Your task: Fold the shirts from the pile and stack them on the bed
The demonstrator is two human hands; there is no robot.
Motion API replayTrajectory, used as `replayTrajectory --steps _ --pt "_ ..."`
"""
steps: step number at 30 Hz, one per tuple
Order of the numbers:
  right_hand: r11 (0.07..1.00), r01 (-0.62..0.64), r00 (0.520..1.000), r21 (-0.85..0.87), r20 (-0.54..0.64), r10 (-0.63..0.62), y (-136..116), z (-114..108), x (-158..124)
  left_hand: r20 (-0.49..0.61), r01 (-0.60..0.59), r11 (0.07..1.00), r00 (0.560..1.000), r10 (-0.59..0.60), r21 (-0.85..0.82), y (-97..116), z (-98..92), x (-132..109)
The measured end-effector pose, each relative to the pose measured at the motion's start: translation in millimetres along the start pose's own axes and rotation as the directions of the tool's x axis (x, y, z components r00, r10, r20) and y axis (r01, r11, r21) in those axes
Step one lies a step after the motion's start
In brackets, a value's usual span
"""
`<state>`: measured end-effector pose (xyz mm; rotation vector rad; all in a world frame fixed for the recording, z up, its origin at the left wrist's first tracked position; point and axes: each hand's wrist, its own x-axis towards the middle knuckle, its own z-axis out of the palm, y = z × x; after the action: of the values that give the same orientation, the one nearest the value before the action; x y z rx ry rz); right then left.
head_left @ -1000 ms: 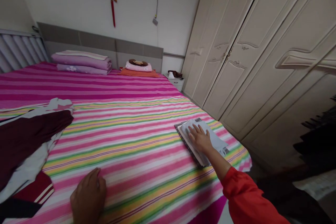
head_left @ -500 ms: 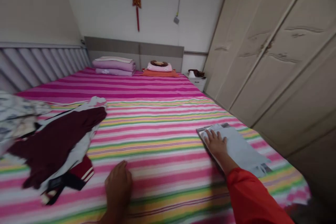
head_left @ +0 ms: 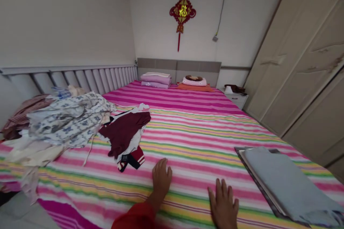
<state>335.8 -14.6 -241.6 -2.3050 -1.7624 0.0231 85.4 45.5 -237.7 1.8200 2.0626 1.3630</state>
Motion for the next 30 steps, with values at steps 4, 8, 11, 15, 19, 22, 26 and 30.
replayTrajectory --steps 4,8,11,15,19,22,26,30 --pt "0.998 -0.052 0.997 0.041 0.062 0.049 -21 4 -19 0.088 0.034 0.973 0.996 -0.014 -0.229 -24 -25.8 19" --pt "0.998 -0.065 0.995 -0.005 0.076 0.065 -29 5 -19 -0.128 0.114 0.989 0.984 -0.125 -0.093 -59 -94.1 68" --pt "0.999 -0.048 0.997 0.002 0.062 0.048 -31 5 -19 -0.31 0.399 0.913 0.882 -0.355 0.088 -83 -143.0 105" --pt "0.998 -0.063 0.995 0.012 0.08 0.062 -33 4 -20 -0.13 0.644 0.761 0.763 -0.633 0.074 -107 -177.0 128" --pt "0.997 -0.072 0.993 0.001 0.097 0.072 -35 3 -20 -0.114 0.602 0.797 0.796 -0.594 0.048 -106 -195.4 136" --pt "0.997 -0.074 0.99 0.004 0.119 0.073 -36 -2 -19 -0.165 0.479 0.878 0.866 -0.472 0.003 -80 -203.5 148" --pt "0.993 -0.091 0.985 0.08 0.156 0.078 -37 -17 -14 -0.133 0.157 0.984 0.977 -0.168 -0.088 -12 -190.8 144" --pt "0.93 -0.057 0.973 0.362 0.228 -0.029 -43 -30 -23 0.078 -0.18 0.915 0.972 0.222 -0.361 62 -146.1 69"
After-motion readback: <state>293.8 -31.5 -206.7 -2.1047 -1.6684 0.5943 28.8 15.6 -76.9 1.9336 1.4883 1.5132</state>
